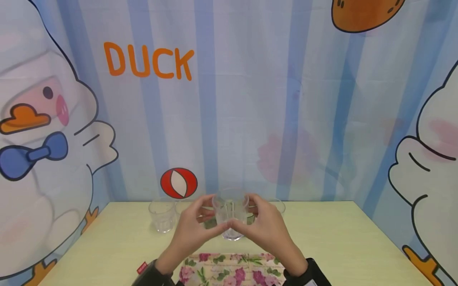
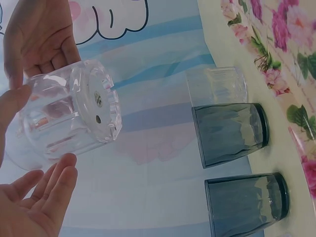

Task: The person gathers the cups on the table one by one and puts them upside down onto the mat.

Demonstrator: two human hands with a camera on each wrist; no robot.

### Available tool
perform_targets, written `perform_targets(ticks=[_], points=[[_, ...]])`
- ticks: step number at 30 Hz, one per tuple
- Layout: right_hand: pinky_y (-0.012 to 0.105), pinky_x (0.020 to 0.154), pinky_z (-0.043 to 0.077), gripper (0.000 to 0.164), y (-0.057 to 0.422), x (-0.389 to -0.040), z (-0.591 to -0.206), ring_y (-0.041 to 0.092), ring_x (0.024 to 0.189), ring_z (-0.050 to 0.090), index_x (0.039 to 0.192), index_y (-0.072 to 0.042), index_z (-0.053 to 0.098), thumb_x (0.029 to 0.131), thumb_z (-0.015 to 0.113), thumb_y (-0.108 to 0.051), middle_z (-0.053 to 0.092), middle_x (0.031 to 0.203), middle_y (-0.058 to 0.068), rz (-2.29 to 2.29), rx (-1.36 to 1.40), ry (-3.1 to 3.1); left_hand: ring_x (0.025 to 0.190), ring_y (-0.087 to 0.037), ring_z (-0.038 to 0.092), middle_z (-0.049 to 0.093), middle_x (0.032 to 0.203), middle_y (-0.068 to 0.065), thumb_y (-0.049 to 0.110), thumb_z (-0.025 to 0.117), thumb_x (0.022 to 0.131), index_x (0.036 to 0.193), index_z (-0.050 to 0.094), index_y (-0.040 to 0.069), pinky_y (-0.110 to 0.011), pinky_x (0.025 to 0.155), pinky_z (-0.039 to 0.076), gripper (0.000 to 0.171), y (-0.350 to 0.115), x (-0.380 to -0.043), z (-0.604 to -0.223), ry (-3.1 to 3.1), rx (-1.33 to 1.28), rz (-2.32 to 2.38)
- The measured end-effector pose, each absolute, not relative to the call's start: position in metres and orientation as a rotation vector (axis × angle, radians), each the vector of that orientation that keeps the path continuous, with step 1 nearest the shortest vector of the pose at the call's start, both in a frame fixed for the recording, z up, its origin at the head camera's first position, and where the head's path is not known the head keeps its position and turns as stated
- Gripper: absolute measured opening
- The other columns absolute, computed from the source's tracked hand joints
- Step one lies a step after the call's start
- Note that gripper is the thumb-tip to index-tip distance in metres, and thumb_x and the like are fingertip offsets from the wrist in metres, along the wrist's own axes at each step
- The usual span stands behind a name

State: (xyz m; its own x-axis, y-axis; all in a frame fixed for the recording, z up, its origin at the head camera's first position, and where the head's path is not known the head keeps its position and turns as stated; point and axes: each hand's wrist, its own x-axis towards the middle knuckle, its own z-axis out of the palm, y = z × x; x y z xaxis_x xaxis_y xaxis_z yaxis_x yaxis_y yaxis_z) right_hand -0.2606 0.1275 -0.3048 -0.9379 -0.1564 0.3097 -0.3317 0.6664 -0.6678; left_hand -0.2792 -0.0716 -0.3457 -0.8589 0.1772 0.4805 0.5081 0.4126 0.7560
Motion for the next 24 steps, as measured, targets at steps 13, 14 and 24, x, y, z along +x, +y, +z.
perform_targets(ticks=[13,14,24], points=[[0.036,0.096,0.053,0.071,0.129,-0.246,-0.308,0.029,0.114,0.063,0.135,-0.02,0.05,0.077,0.074,-0.052,0.062,0.126,0.006,1.192,0.35,-2.645,0.102,-0.018,0.068,0.062,0.116,-0.002,0.059,0.072,0.074,0.135,0.048,0.028,-0.021,0.086,0.055,0.073,-0.073,-0.271,-0.348,-2.333,-0.64,-1.452],[0.037,0.096,0.054,0.072,0.129,-0.246,-0.308,0.029,0.114,0.063,0.135,-0.019,0.049,0.077,0.074,-0.052,0.062,0.127,0.006,1.197,0.345,-2.646,0.102,-0.018,0.067,0.062,0.117,-0.002,0.059,0.072,0.074,0.135,0.048,0.028,-0.021,0.087,0.055,0.073,-0.073,-0.271,-0.349,-2.335,-0.64,-1.458],[0.041,0.093,0.056,0.072,0.125,-0.248,-0.312,0.03,0.114,0.064,0.134,-0.02,0.05,0.075,0.076,-0.052,0.063,0.124,0.007,1.201,0.322,-2.658,0.106,-0.017,0.066,0.061,0.121,-0.001,0.061,0.071,0.074,0.137,0.045,0.032,-0.02,0.089,0.054,0.074,-0.076,-0.267,-0.353,-2.36,-0.616,-1.475]])
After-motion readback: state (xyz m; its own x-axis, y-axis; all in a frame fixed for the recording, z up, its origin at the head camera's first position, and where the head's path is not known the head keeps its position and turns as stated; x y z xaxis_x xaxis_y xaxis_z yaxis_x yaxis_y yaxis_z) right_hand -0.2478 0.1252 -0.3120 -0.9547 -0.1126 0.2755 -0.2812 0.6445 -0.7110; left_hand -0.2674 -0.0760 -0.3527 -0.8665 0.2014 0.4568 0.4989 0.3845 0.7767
